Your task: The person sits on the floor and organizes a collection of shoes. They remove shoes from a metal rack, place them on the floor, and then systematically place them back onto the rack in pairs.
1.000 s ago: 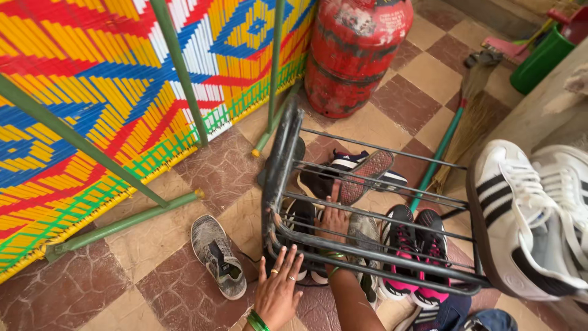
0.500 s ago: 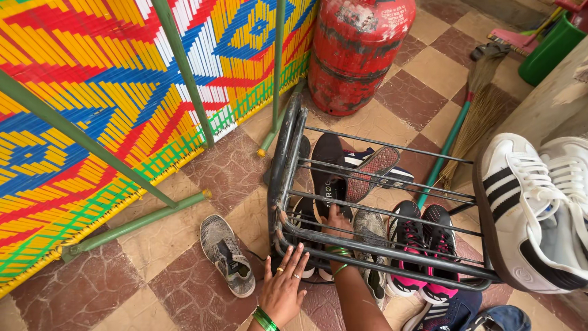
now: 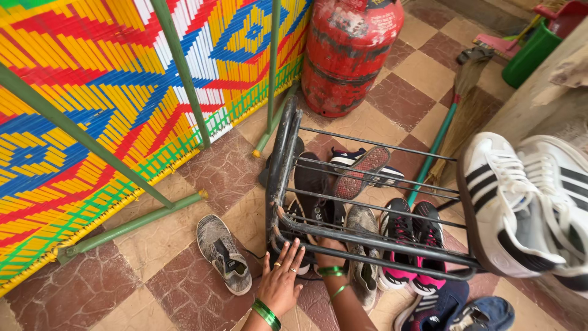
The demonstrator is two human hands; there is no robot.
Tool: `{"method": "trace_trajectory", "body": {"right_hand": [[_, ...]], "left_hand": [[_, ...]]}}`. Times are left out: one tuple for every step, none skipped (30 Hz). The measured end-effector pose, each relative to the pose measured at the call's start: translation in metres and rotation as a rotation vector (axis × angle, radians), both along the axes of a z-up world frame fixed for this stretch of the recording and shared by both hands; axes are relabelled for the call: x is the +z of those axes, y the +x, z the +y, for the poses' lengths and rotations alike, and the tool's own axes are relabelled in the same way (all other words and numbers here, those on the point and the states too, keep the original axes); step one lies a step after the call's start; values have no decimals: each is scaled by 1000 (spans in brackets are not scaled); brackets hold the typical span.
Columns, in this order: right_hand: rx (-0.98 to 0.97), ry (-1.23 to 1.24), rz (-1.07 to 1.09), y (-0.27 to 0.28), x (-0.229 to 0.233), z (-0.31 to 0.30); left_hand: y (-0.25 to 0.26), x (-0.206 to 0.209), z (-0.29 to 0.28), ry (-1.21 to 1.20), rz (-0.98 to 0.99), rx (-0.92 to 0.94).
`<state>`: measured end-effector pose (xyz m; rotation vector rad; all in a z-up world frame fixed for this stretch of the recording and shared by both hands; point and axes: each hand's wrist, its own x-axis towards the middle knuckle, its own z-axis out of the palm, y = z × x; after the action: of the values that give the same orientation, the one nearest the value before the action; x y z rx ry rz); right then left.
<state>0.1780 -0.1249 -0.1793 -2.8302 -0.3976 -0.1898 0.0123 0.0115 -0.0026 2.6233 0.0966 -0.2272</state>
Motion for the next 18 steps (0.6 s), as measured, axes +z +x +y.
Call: {"method": "trace_trajectory", "body": {"right_hand": [[16,-15,-9,-15,2,-5],[29,-28,-23,-29,5,-10],[42,-42,-36,-37,10,-13],[33,-27,12,-41,16,-16],[23,-12,60,-46,23,-20],[13,8,101,-48,30,-22],[25,-27,138,-52,38,-26],[37,-58,177,-60,45,-30],[49,-90,216,-69,51,-34],[47,-86,260,-85,55,-35],[46,-82,304,-104,59,-36],[45,-83,345,-119,64,-38],[50,-71,352,-132,69,-39],[60,-61,358,-145,78,-39],[71,-50,364,-155,88,-40],[70,-38,349,-169,95,-39],[68,-27,335,-179,101,-45],[71,-11,319,-185,108,-48]], "left_hand": [[0,-2,-1,18,-9,-7],[0,-3,-2,24,-18,-2],[0,-3,-3,30,-26,2],[-2,-3,-5,35,-34,10],[-4,-2,-7,30,-21,9],[-4,-1,-7,30,-14,8],[-4,1,-7,30,-7,6],[-6,3,-8,39,-9,7],[-7,4,-8,48,-10,8],[-11,3,-7,58,-6,8],[-14,0,-6,70,-27,9],[-15,-3,-8,76,-51,11],[-15,-6,-9,83,-75,13],[-16,-9,-12,149,-141,26],[-17,-11,-16,216,-207,39],[-26,-11,-15,292,-267,45],[-38,-10,-19,237,-118,58],[-49,-6,-25,187,30,76]]}}
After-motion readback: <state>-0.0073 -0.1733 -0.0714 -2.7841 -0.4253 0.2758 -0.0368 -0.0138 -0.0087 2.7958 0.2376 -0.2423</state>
